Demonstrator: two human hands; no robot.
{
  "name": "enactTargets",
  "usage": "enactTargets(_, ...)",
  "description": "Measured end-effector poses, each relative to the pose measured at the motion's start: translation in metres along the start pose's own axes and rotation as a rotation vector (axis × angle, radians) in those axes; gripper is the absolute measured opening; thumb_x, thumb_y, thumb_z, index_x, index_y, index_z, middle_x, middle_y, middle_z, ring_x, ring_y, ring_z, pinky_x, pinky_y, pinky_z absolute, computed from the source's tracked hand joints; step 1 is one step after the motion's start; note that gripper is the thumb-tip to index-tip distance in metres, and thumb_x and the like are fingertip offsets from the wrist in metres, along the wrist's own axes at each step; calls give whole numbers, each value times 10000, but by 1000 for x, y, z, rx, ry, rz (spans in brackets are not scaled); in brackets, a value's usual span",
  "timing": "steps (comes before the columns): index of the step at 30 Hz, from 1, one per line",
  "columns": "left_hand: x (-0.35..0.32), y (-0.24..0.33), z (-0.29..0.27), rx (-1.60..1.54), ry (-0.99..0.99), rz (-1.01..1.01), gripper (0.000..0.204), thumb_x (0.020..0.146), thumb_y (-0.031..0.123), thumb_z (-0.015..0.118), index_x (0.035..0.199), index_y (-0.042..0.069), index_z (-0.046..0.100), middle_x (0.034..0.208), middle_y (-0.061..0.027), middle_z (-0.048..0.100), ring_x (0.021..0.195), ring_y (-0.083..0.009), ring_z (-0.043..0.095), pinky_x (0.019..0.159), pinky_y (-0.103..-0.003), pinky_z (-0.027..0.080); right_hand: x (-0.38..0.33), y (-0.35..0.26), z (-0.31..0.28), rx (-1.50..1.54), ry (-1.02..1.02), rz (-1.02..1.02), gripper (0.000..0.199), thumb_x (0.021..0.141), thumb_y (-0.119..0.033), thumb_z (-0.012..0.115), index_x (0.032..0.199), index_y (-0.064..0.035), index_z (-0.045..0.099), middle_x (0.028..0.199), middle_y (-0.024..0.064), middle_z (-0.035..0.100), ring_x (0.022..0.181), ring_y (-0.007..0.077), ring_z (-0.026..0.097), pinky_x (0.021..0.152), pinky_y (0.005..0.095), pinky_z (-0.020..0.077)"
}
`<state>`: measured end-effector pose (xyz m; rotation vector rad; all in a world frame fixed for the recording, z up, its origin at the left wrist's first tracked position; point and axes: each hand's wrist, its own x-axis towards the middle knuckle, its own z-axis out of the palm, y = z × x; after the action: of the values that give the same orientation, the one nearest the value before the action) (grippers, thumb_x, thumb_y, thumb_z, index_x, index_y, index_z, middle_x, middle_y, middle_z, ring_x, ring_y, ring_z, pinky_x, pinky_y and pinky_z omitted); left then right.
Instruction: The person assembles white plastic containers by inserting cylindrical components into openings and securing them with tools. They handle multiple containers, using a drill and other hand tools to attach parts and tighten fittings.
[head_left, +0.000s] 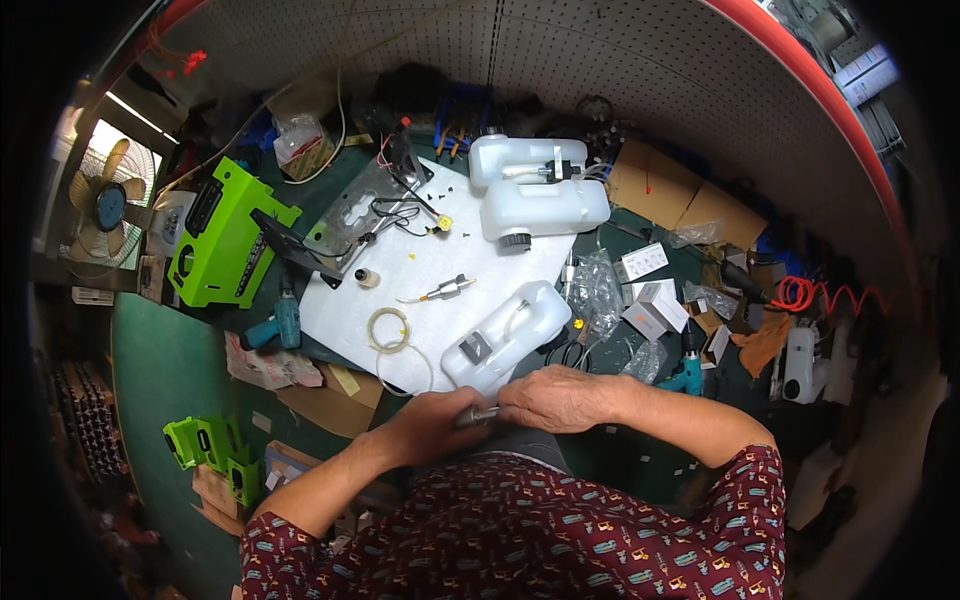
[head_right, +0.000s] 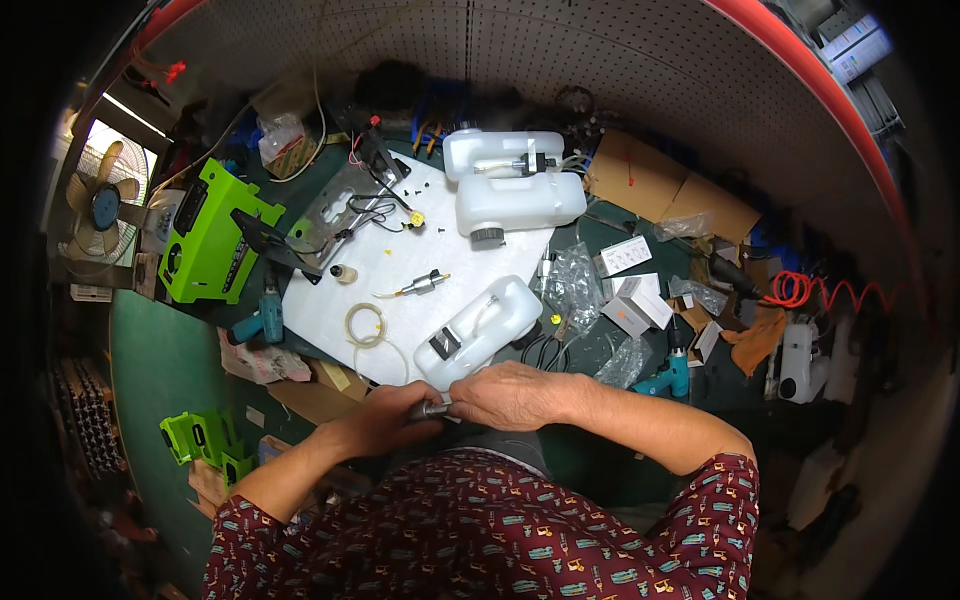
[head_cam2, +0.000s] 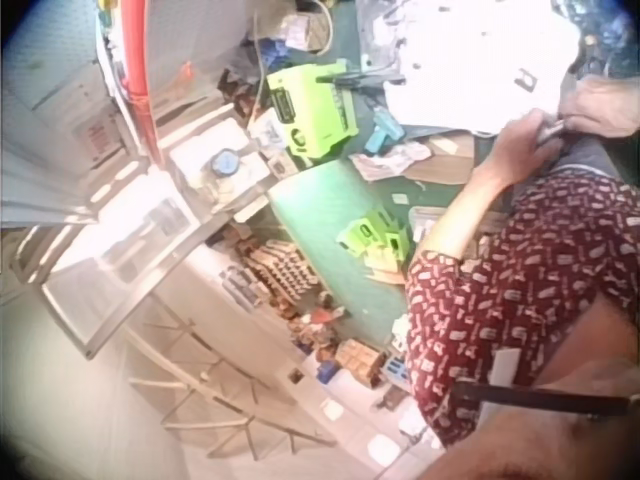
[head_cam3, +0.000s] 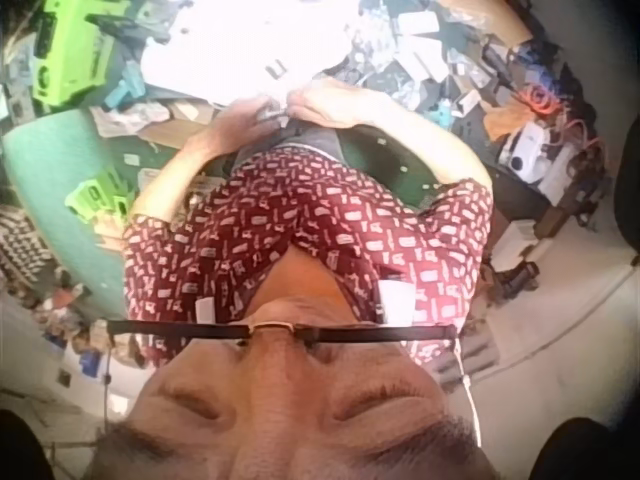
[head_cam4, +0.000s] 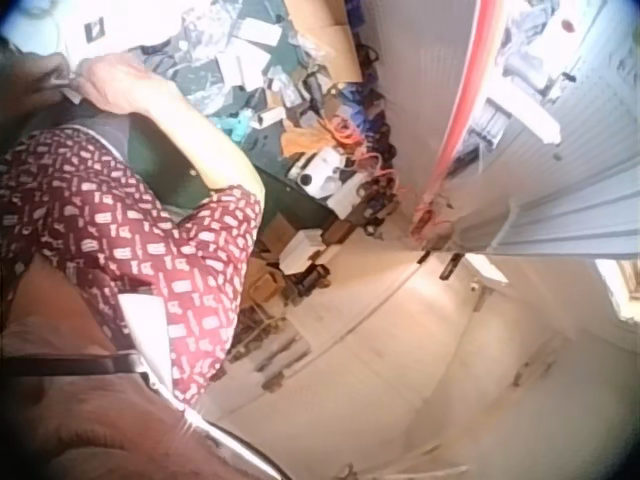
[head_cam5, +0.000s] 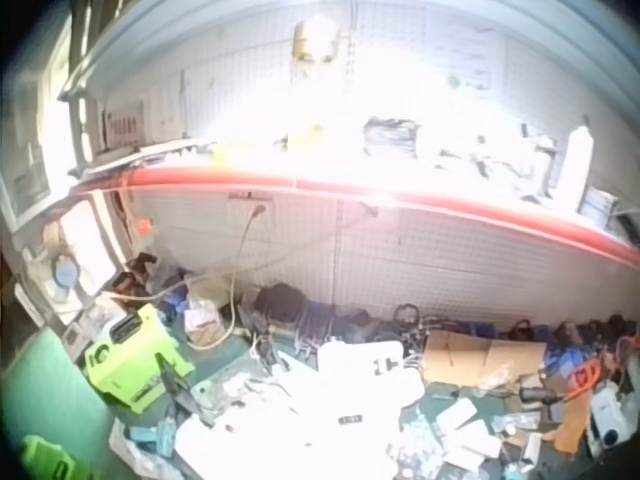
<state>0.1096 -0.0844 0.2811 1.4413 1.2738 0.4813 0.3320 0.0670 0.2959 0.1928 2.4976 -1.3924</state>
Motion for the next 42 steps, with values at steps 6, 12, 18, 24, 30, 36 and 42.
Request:
enactTargets(6,-44,-92,-46,3,215,-342,282,912,115,796,1135,64,632,948,-102,735,938,-210,736,819,-377,570,-69,73,-20,-122,86,280,242,1026,-245,608,1133,-31,646,1007,210,705,1025,380,687,868,493,569)
enactTargets(12,-9,-157,16,-193,373,-219,406,866,53,786,1215,12,581,1144,-120,717,1106,-184,676,978,-319,516,-32,88,25,17,441,474,352,936,-210,739,1250,-57,693,1102,166,738,1046,372,713,926,465,572)
enactTargets(18,25,-170,57,-212,474,-166,453,888,150,786,1284,-5,630,1165,-160,717,1079,-240,696,959,-354,540,31,103,86,-114,708,345,328,870,-177,795,1157,-45,705,1129,141,705,1132,360,638,960,463,539)
enactTargets(24,51,-155,67,-235,580,-125,481,867,106,795,1290,-32,612,1132,-197,691,1055,-309,691,928,-388,551,46,95,105,-37,774,413,390,824,-153,829,1177,-67,689,1073,120,694,1054,368,615,916,478,519)
enactTargets(30,50,-152,66,62,612,35,478,831,49,777,1277,-20,621,1110,-199,668,1006,-372,683,872,-425,562,52,93,111,-79,754,378,508,823,-172,840,1295,-72,680,1227,118,710,1097,342,585,1004,452,457)
enactTargets(36,35,-141,67,362,711,-21,448,833,68,811,1257,21,675,1071,-181,675,998,-389,678,832,-434,567,56,95,116,-89,751,393,589,836,-176,828,1384,-55,650,1282,137,687,1129,353,565,1025,446,454)
enactTargets(42,36,-141,70,356,705,-22,404,838,105,835,1208,9,703,956,-164,676,861,-374,692,720,-458,564,59,97,122,-66,750,392,594,850,-158,811,1409,-51,643,1298,147,666,1136,362,551,1015,461,451)
